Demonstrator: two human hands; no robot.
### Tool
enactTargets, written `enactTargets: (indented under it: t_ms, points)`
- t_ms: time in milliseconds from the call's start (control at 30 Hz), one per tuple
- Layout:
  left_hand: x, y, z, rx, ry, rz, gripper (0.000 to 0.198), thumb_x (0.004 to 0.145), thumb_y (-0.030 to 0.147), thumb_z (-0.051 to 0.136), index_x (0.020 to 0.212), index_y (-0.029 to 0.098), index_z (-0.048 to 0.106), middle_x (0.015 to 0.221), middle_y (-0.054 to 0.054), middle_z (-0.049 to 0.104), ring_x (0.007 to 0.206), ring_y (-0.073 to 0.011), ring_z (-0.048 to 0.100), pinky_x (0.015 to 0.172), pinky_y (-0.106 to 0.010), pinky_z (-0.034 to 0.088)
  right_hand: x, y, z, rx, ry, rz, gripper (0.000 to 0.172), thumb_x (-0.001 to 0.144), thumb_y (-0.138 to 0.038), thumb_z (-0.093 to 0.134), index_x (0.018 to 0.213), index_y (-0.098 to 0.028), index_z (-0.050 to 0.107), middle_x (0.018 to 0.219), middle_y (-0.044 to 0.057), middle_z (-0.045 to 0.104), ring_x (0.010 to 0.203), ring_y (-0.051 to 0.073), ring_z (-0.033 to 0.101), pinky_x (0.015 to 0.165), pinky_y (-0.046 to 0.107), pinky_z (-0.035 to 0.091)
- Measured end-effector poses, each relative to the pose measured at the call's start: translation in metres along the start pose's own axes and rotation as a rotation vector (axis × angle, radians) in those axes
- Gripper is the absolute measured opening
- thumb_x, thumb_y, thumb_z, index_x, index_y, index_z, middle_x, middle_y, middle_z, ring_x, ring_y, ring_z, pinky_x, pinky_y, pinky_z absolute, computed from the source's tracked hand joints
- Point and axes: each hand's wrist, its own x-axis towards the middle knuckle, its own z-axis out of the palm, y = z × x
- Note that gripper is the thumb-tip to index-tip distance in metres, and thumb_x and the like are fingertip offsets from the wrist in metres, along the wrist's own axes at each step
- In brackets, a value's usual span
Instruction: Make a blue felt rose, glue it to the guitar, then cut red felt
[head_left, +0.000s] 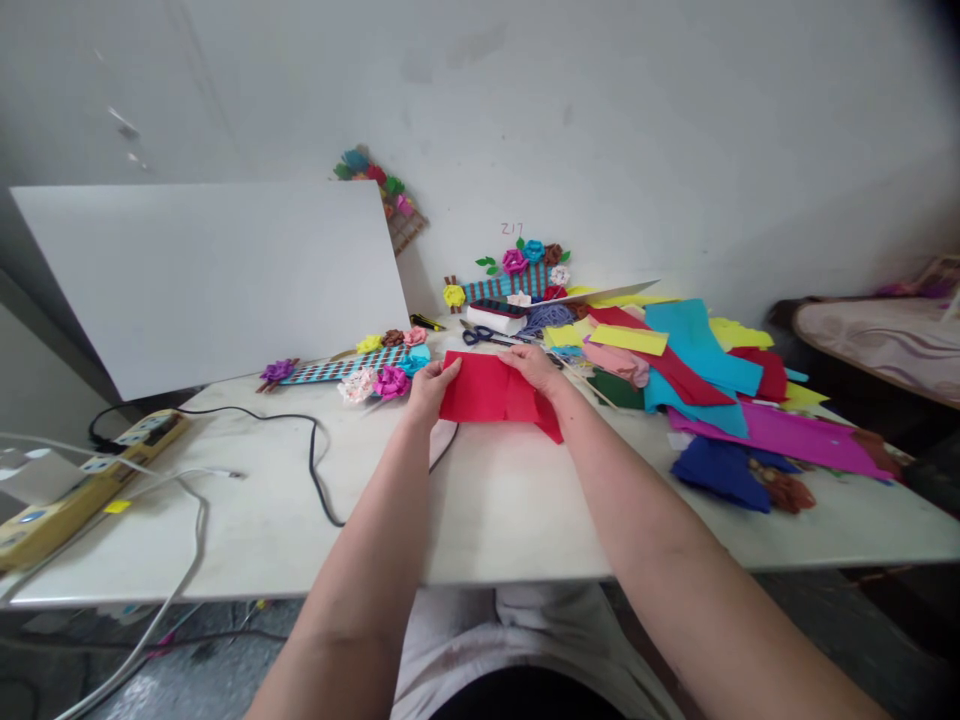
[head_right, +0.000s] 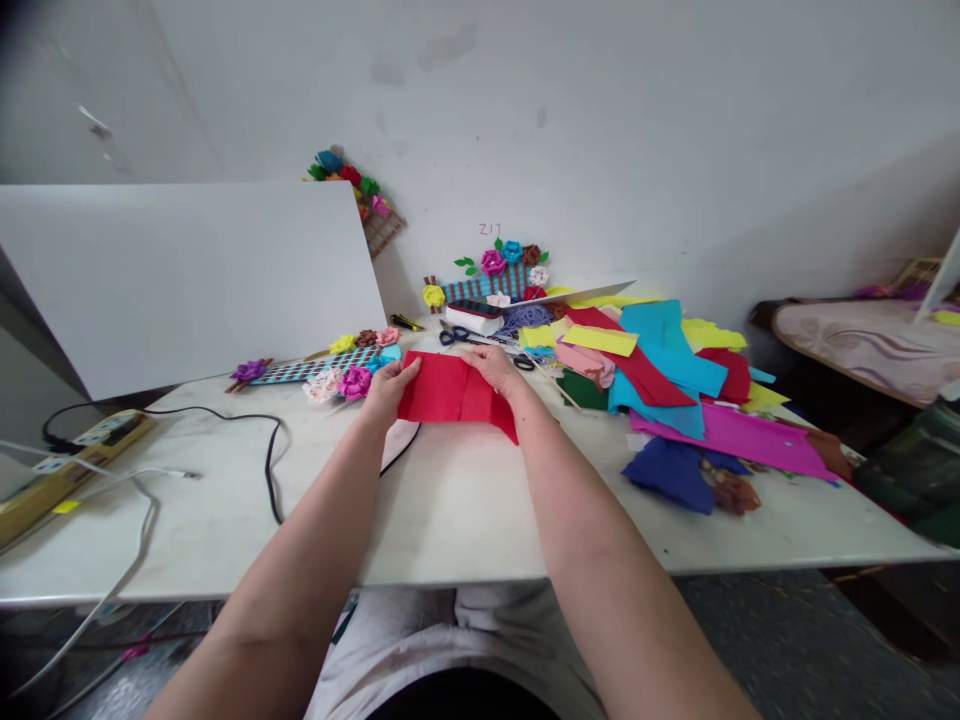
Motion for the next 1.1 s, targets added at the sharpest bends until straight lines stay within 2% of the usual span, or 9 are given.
enactTargets:
  t_ms: [133, 267, 467, 600, 833, 1100]
  points:
    - [0.006, -0.006, -0.001, 0.140, 0.081, 0.137, 0.049, 0.057, 0.054, 0.074, 0.060, 0.018, 0.041, 0.051, 0.006, 0.045, 0.045, -0.0070, 0.043, 0.044, -0.020, 0.033, 0.000, 0.000, -0.001, 0.163, -0.031, 0.016, 0.028, 0.065, -0.045, 0.063, 0.060, -0.018, 0.056, 0.057, -0.002, 0.055, 0.058, 0.014, 0.048, 0.056, 0.025, 0.035]
    - [0.010, -0.009, -0.002, 0.185, 0.103, 0.169, 0.046, 0.062, 0.055, 0.069, 0.060, 0.018, 0.041, 0.051, 0.006, 0.043, 0.045, -0.0071, 0.041, 0.043, -0.020, 0.031, 0.001, 0.001, -0.003, 0.203, -0.056, -0.075, 0.015, 0.061, -0.030, 0.057, 0.063, -0.017, 0.062, 0.064, -0.001, 0.060, 0.062, 0.014, 0.051, 0.059, 0.025, 0.037]
    - [0.014, -0.015, -0.004, 0.208, 0.139, 0.174, 0.040, 0.067, 0.052, 0.067, 0.065, 0.017, 0.048, 0.053, 0.004, 0.046, 0.049, -0.0098, 0.045, 0.045, -0.020, 0.033, -0.002, -0.001, -0.002, 0.255, -0.126, 0.121, 0.031, 0.054, -0.017, 0.053, 0.082, -0.019, 0.065, 0.059, -0.003, 0.061, 0.054, 0.014, 0.052, 0.052, 0.024, 0.037]
    - [0.015, -0.017, -0.004, 0.242, 0.167, 0.190, 0.038, 0.070, 0.049, 0.065, 0.062, 0.018, 0.044, 0.052, 0.005, 0.042, 0.046, -0.0081, 0.040, 0.043, -0.020, 0.029, -0.001, 0.000, -0.002, 0.254, -0.123, 0.089, 0.033, 0.055, -0.018, 0.059, 0.087, -0.018, 0.065, 0.058, -0.004, 0.058, 0.053, 0.013, 0.051, 0.053, 0.023, 0.038]
    - [0.013, -0.015, -0.002, 0.293, 0.223, 0.223, 0.036, 0.074, 0.043, 0.062, 0.059, 0.019, 0.039, 0.051, 0.005, 0.038, 0.048, -0.0084, 0.036, 0.045, -0.020, 0.026, 0.002, 0.008, -0.003, 0.172, -0.097, 0.001, 0.032, 0.058, -0.024, 0.062, 0.090, -0.018, 0.064, 0.050, -0.008, 0.047, 0.046, 0.009, 0.041, 0.050, 0.022, 0.031]
    - [0.010, -0.013, 0.001, 0.311, 0.252, 0.227, 0.035, 0.074, 0.041, 0.062, 0.058, 0.019, 0.040, 0.050, 0.005, 0.035, 0.051, -0.0100, 0.039, 0.046, -0.021, 0.028, 0.003, 0.005, -0.002, 0.192, -0.035, 0.016, 0.021, 0.054, -0.025, 0.064, 0.072, -0.019, 0.054, 0.053, -0.006, 0.054, 0.049, 0.010, 0.045, 0.052, 0.023, 0.032]
